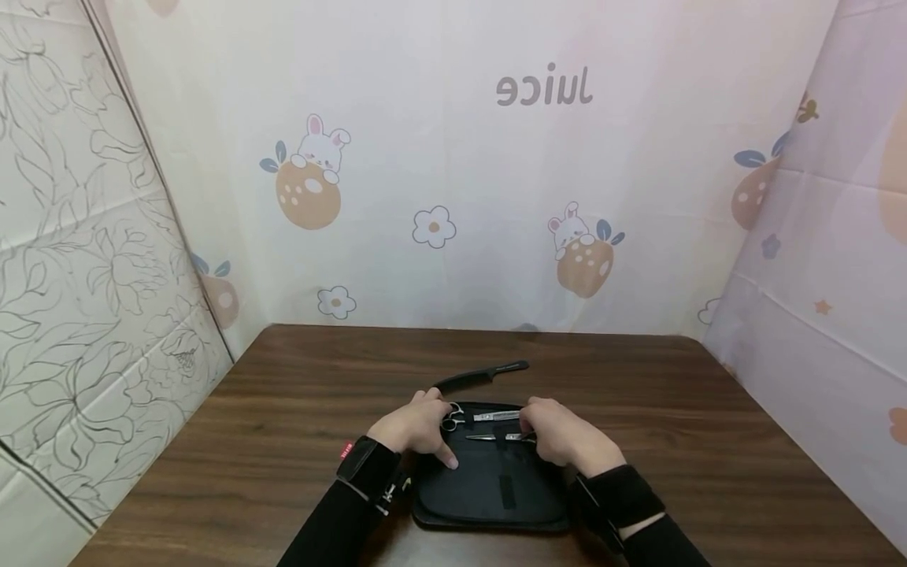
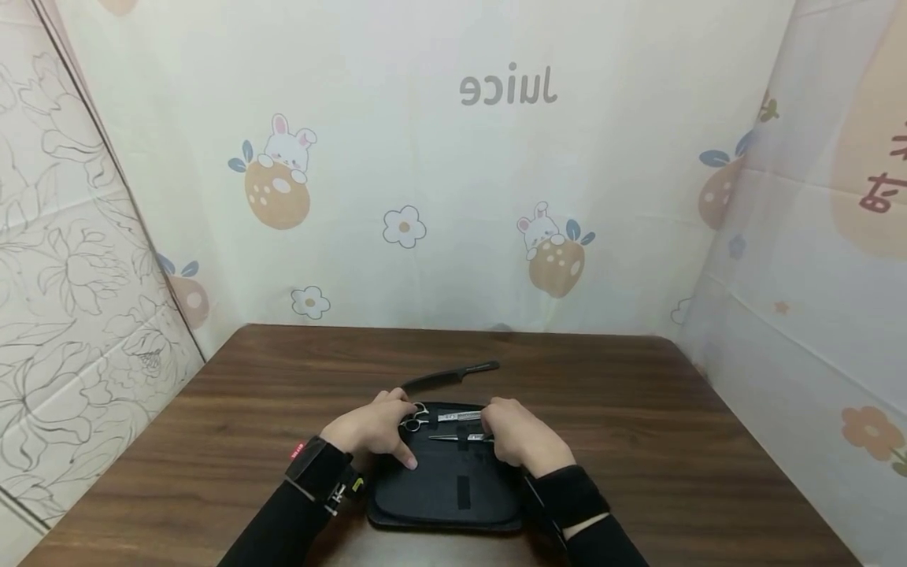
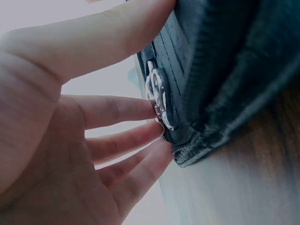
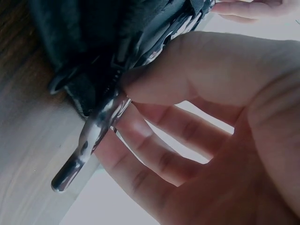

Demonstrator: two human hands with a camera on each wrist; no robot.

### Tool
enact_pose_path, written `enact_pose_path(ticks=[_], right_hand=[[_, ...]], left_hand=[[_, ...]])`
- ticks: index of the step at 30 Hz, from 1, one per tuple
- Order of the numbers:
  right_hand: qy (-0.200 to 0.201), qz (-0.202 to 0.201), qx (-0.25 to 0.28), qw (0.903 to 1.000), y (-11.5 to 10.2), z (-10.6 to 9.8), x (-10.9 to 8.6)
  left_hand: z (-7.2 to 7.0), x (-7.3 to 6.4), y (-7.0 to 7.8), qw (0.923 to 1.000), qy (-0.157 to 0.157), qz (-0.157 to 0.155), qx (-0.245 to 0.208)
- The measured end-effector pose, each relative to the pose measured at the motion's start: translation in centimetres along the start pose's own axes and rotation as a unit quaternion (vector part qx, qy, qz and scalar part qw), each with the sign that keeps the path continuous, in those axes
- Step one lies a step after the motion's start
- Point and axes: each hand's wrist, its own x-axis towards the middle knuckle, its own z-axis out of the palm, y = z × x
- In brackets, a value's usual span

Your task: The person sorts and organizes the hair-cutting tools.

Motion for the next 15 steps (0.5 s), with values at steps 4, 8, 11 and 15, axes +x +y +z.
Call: enact_pose_path(ticks=[4,8,11,15], right_hand=[[-0.006,0.002,0.002,1.0,-0.04,0.16,-0.07],[-0.003,-0.001,-0.002,1.0,-0.14,0.15,-0.05],[0.0,-0.003,-0.002,1.0,-0.24,0.08,-0.01],[0.001,-0.004,-0.003,1.0,-0.33,-0.01,0.04]], left_hand=[[0.15,-0.05,0.0,1.0,-0.003,-0.002,0.003],[0.15,-0.1,0.01,1.0,0.0,-0.003,0.002],[0.04,-0.06,0.06,1.0,0.003,-0.004,0.001],[-0.05,0.05,0.09,1.0,0.003,-0.004,0.003]])
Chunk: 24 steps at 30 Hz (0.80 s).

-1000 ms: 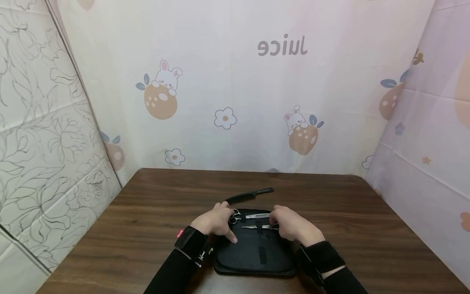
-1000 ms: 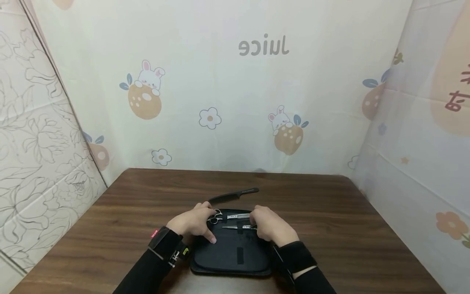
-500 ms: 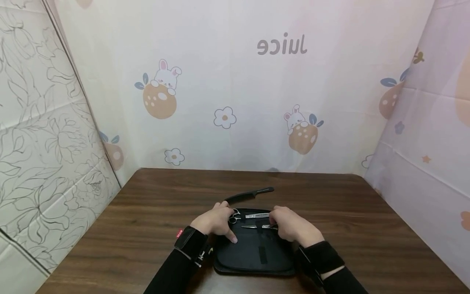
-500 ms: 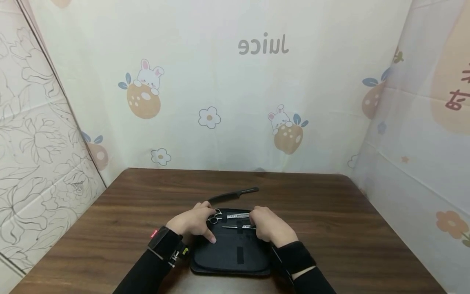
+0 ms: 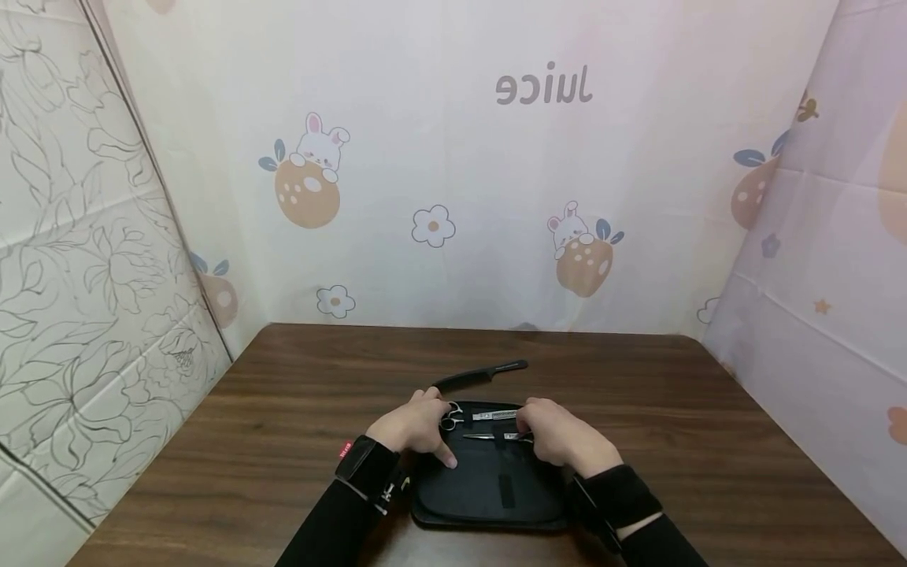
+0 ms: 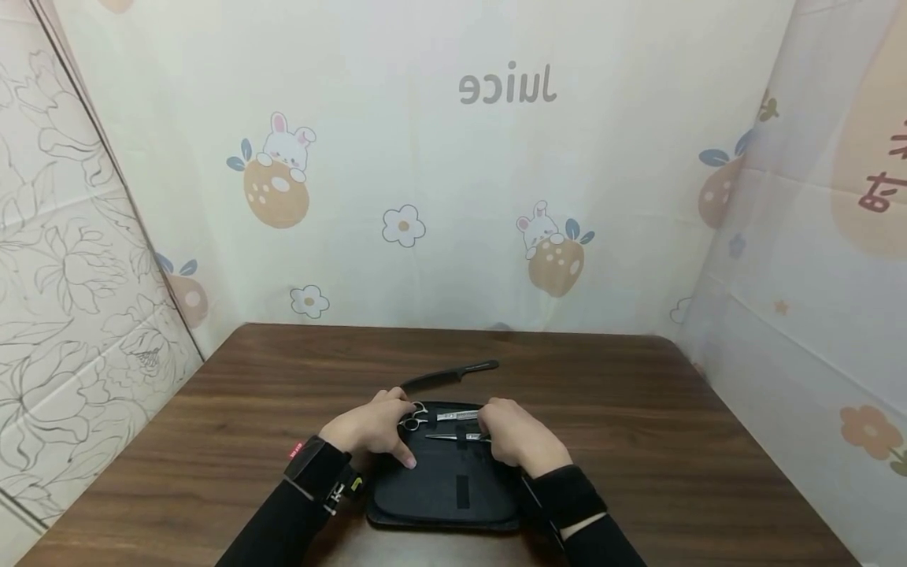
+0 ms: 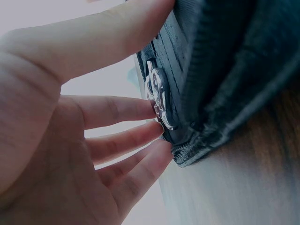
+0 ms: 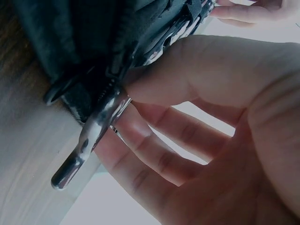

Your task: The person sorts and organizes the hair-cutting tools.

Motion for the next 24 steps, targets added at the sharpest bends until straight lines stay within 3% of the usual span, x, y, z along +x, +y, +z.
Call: enact_pose_path(ticks=[24], right_hand=[[0.005,-0.015,-0.018,0.9997,-0.26,0.08,-0.03]], left_hand=[[0.11,0.03,-0.1,1.0,0.0,0.003,-0.007]])
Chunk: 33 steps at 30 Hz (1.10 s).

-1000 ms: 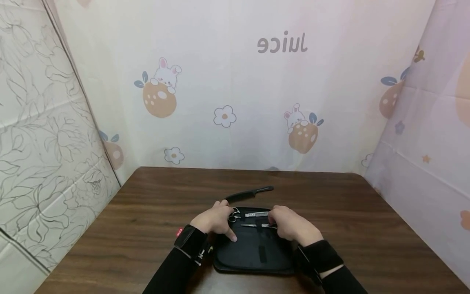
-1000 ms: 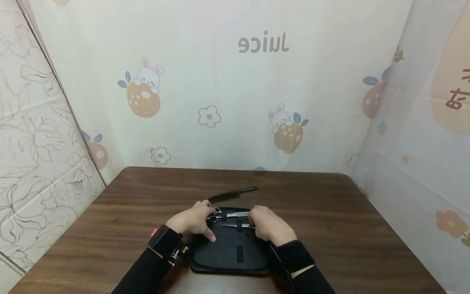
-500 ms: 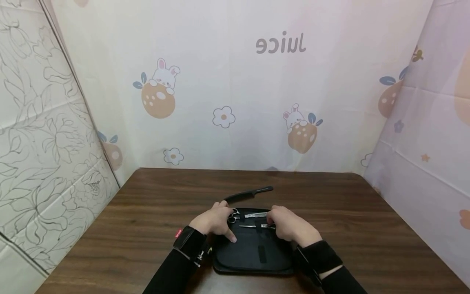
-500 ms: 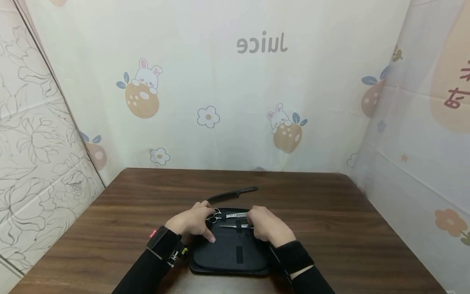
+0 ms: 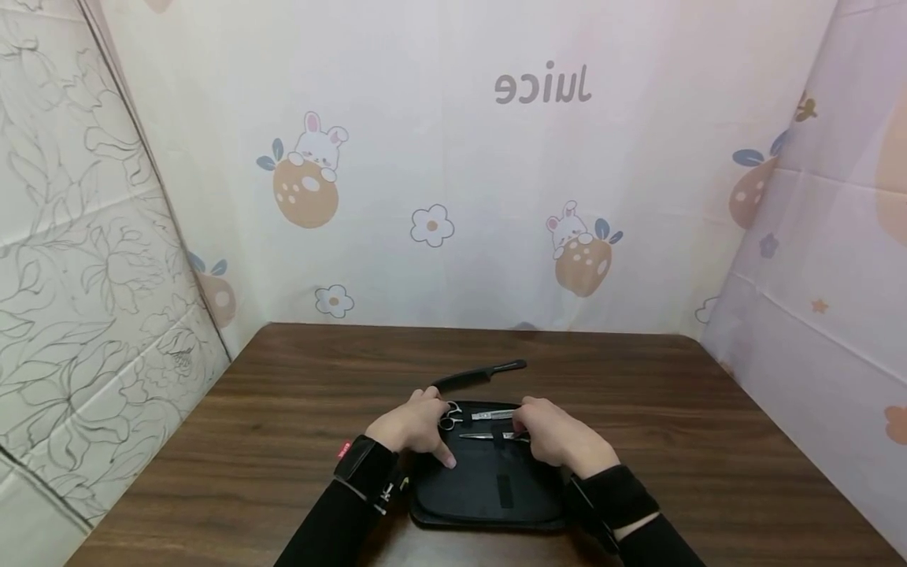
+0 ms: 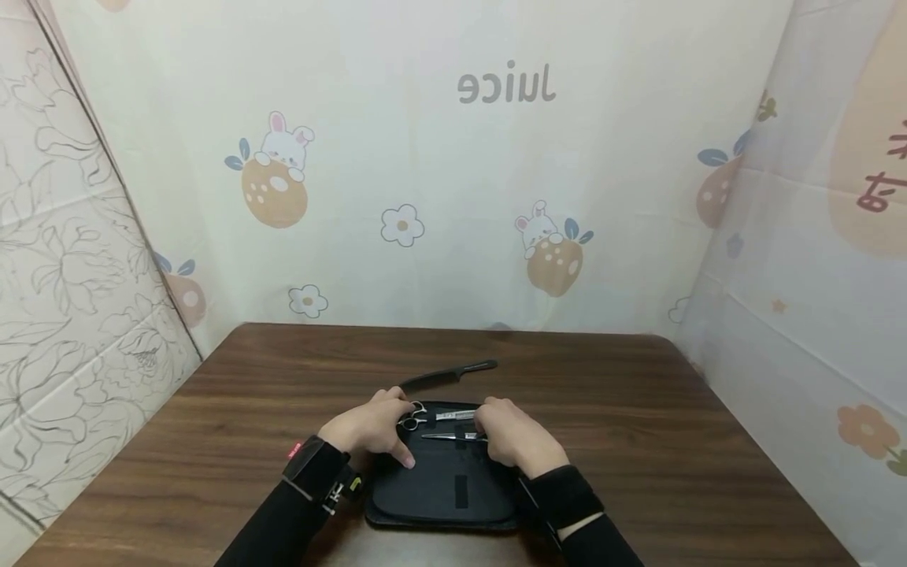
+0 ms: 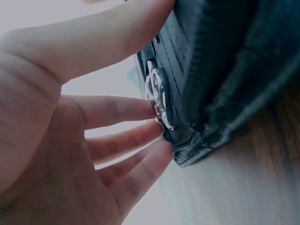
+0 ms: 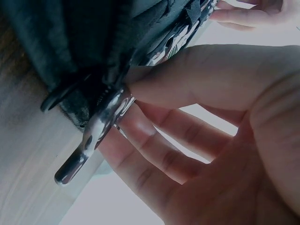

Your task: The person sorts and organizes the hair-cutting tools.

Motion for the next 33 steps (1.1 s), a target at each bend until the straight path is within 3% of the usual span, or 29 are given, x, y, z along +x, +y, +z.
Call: enact_pose_path(ticks=[12,33], right_hand=[[0.009,-0.023,-0.008,0.9997,0.14,-0.14,0.22],[-0.001,-0.011,0.018,0.9998,0.16,-0.1,-0.05]], left_hand=[[-0.18,0.16,-0.03,1.0,0.0,0.001,0.003],[0.11,0.23,0.0,0.9999,-0.009,0.001,0.006]])
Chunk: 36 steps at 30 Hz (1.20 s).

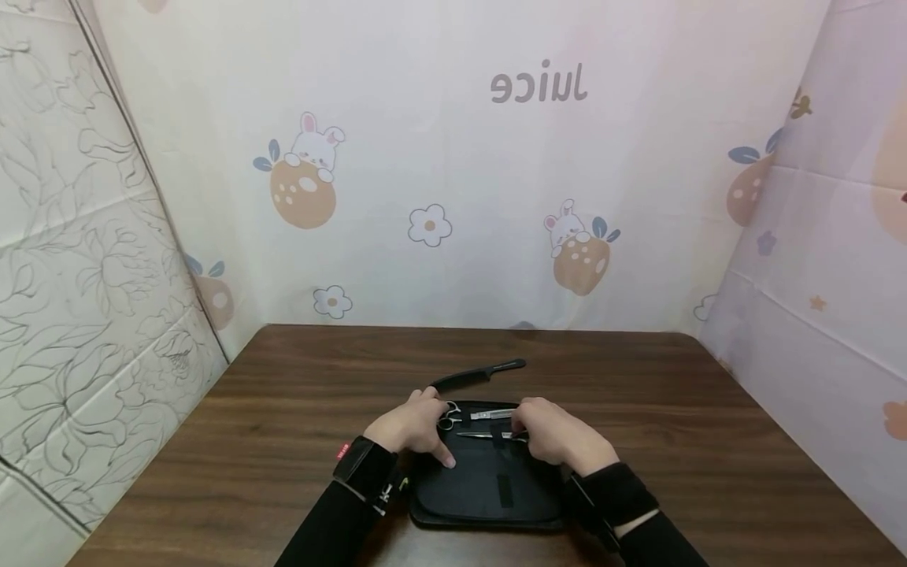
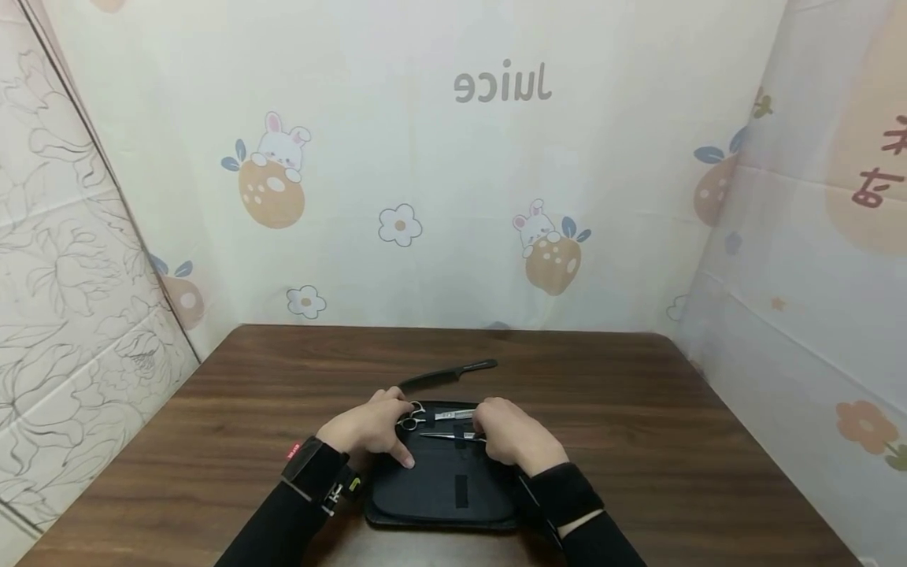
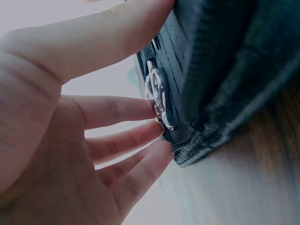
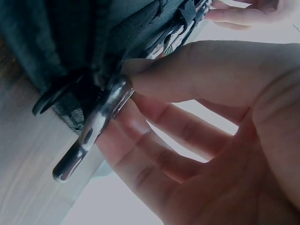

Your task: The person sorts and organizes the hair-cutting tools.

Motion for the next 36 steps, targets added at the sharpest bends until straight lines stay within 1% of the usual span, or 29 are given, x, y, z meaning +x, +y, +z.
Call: enact_pose_path(ticks=[6,19,27,36], right_hand=[[-0.005,0.002,0.006,1.0,-0.1,-0.08,-0.01],[0.008,-0.021,0.016,0.9996,0.21,0.18,0.25],[0.004,-0.003,0.019,0.9998,0.03,0.39,0.28],[0.007,-0.004,0.007,0.9999,0.01,0.36,0.46]], left_hand=[[0.16,-0.13,-0.01,1.0,0.003,0.001,-0.002],[-0.25,-0.35,0.1,1.0,-0.003,0.004,-0.003],[-0.21,-0.58,0.16,1.0,-0.004,0.001,-0.007],[-0.21,-0.34,0.02,1.0,-0.004,0.0,-0.006]])
